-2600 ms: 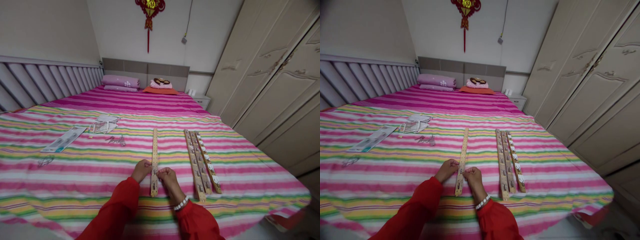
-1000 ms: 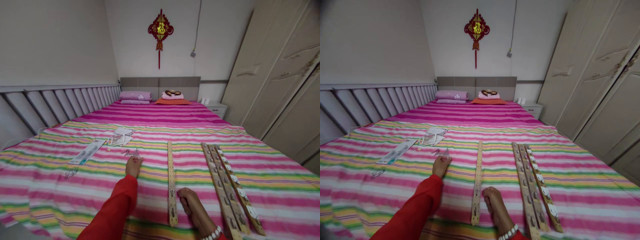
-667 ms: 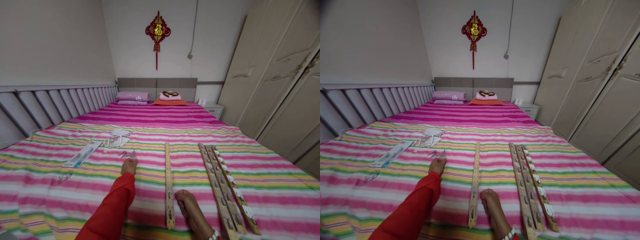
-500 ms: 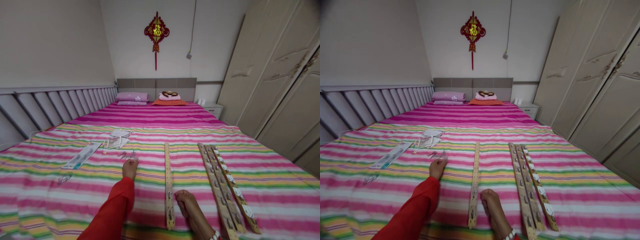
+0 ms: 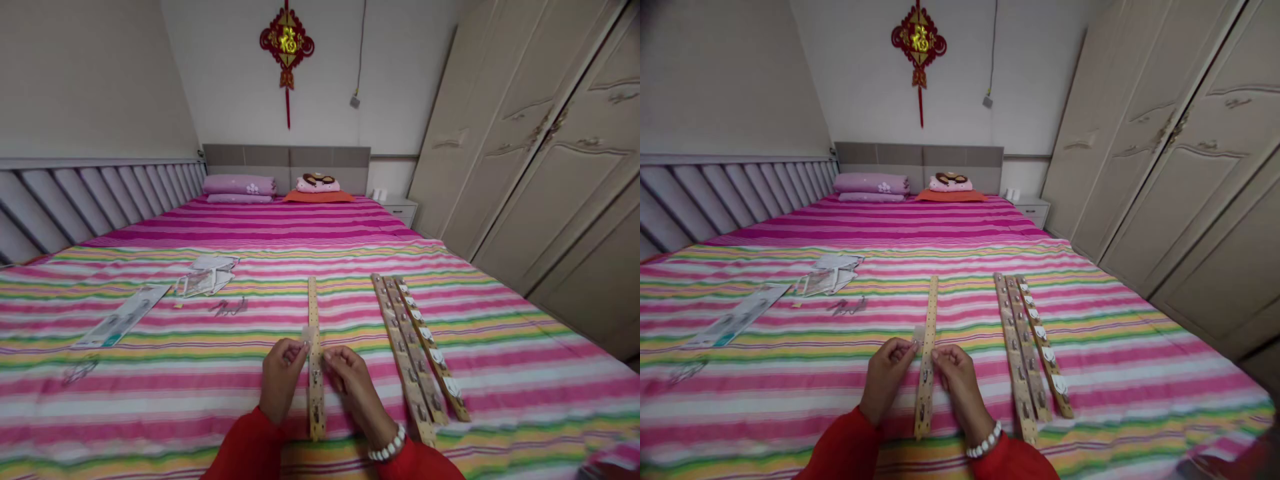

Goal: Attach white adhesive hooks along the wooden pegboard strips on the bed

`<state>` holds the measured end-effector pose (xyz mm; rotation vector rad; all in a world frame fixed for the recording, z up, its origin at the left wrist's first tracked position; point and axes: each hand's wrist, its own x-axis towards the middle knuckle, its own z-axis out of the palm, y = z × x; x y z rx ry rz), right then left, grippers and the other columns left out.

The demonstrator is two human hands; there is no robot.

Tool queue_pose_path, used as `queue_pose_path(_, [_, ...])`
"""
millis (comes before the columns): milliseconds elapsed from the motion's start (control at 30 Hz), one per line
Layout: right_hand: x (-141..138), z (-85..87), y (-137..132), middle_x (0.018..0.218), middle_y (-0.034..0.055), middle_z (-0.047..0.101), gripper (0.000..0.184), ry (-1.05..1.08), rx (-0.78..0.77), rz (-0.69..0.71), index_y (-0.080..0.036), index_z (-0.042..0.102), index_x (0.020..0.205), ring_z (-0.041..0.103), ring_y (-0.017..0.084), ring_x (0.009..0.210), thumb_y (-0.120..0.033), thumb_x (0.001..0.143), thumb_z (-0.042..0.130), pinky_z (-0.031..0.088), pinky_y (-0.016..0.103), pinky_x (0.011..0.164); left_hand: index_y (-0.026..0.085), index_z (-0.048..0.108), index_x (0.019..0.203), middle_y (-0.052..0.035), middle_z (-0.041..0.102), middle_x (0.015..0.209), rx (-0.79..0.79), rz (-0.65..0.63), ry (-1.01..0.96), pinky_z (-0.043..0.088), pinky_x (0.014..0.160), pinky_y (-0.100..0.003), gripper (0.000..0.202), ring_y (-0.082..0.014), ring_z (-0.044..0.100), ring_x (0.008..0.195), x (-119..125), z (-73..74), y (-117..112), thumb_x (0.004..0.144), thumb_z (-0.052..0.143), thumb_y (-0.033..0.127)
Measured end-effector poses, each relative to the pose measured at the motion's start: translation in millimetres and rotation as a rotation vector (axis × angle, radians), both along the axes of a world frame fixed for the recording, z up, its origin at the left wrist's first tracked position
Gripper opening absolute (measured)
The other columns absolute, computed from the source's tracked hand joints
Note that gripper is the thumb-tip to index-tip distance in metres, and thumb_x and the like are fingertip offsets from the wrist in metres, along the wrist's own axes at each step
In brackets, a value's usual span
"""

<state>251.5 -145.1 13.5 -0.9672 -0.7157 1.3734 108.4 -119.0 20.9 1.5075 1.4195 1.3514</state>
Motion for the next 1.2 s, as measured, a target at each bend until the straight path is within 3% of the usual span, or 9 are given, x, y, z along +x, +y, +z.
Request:
queue_pose_path(233, [-3, -4.1, 18, 0.042, -0.0070, 0.051, 0.024, -0.008, 0.042, 0.021, -0.016, 0.065, 0.071, 0.037, 0.005, 0.034, -0.035, 0.064, 0.077, 0.022, 0.019, 0.036, 0.019, 0.064, 0.066, 0.0002, 0.058, 0.063, 0.097, -0.068, 0.086, 0.041, 0.057, -0.024, 0.022, -0.0126, 0.052, 0.058, 14, 8.0, -8, 0.075, 0.065, 0.039])
queue_pose_path(400, [-4, -8.4, 30, 0.039, -0.0066, 0.051, 0.019, -0.042, 0.010, 0.009, -0.016, 0.063, 0.066, 0.039, 0.006, 0.033, -0.031, 0.064, 0.074, 0.027, 0.019, 0.035, 0.017, 0.065, 0.069, -0.0008, 0.062, 0.064, -0.048, -0.171, -0.077, 0.043, 0.059, -0.024, 0.024, -0.0135, 0.056, 0.061, 13, 11.3, 5, 0.072, 0.067, 0.041])
queue_pose_path(533, [-4, -10.5, 40, 0.042, -0.0046, 0.055, 0.018, -0.058, -0.010, -0.008, -0.015, 0.062, 0.063, 0.044, 0.007, 0.036, -0.030, 0.062, 0.073, 0.030, 0.019, 0.037, 0.016, 0.064, 0.068, -0.0013, 0.064, 0.064, -0.132, -0.177, -0.213, 0.044, 0.061, -0.024, 0.028, -0.0141, 0.058, 0.062, 10, 6.8, 25, 0.065, 0.070, 0.043])
queue_pose_path(667, [2, -17.1, 44, 0.048, -0.0037, 0.058, 0.019, -0.101, -0.018, -0.078, -0.015, 0.062, 0.064, 0.044, 0.007, 0.036, -0.030, 0.061, 0.073, 0.030, 0.019, 0.036, 0.017, 0.061, 0.063, 0.0018, 0.057, 0.055, -0.123, -0.076, -0.164, 0.041, 0.056, -0.024, 0.031, -0.0123, 0.052, 0.056, -2, 2.7, 33, 0.066, 0.066, 0.047])
queue_pose_path(767, [9, -23.8, 41, 0.052, -0.0040, 0.059, 0.020, -0.115, -0.020, -0.076, -0.015, 0.063, 0.066, 0.041, 0.006, 0.034, -0.032, 0.063, 0.074, 0.029, 0.020, 0.035, 0.016, 0.065, 0.070, -0.0014, 0.063, 0.065, -0.180, -0.110, -0.089, 0.045, 0.062, -0.026, 0.032, -0.0146, 0.056, 0.063, -17, -3.5, 25, 0.066, 0.066, 0.048])
queue_pose_path(933, [13, -28.1, 37, 0.052, -0.0046, 0.057, 0.023, -0.095, -0.022, -0.065, -0.016, 0.063, 0.066, 0.041, 0.005, 0.035, -0.035, 0.063, 0.076, 0.029, 0.019, 0.035, 0.018, 0.069, 0.084, -0.0054, 0.068, 0.084, -0.213, -0.218, 0.085, 0.048, 0.067, -0.028, 0.040, -0.0192, 0.061, 0.077, -35, -21.0, 3, 0.051, 0.079, 0.038])
queue_pose_path(1067, [9, -23.0, 35, 0.055, -0.0034, 0.059, 0.024, -0.104, -0.019, -0.057, -0.016, 0.065, 0.068, 0.040, 0.005, 0.035, -0.036, 0.062, 0.076, 0.028, 0.019, 0.035, 0.019, 0.067, 0.069, -0.0045, 0.066, 0.074, -0.156, -0.310, 0.124, 0.048, 0.066, -0.028, 0.019, -0.0179, 0.061, 0.072, -36, -23.3, -1, 0.062, 0.070, 0.036])
queue_pose_path(1200, [7, -17.9, 32, 0.059, -0.0015, 0.062, 0.024, -0.112, -0.020, -0.020, -0.016, 0.069, 0.071, 0.042, 0.006, 0.039, -0.037, 0.062, 0.077, 0.028, 0.019, 0.038, 0.018, 0.064, 0.067, -0.0033, 0.066, 0.067, -0.203, -0.318, 0.039, 0.047, 0.063, -0.026, 0.021, -0.0162, 0.060, 0.065, -31, -10.6, 6, 0.068, 0.065, 0.039])
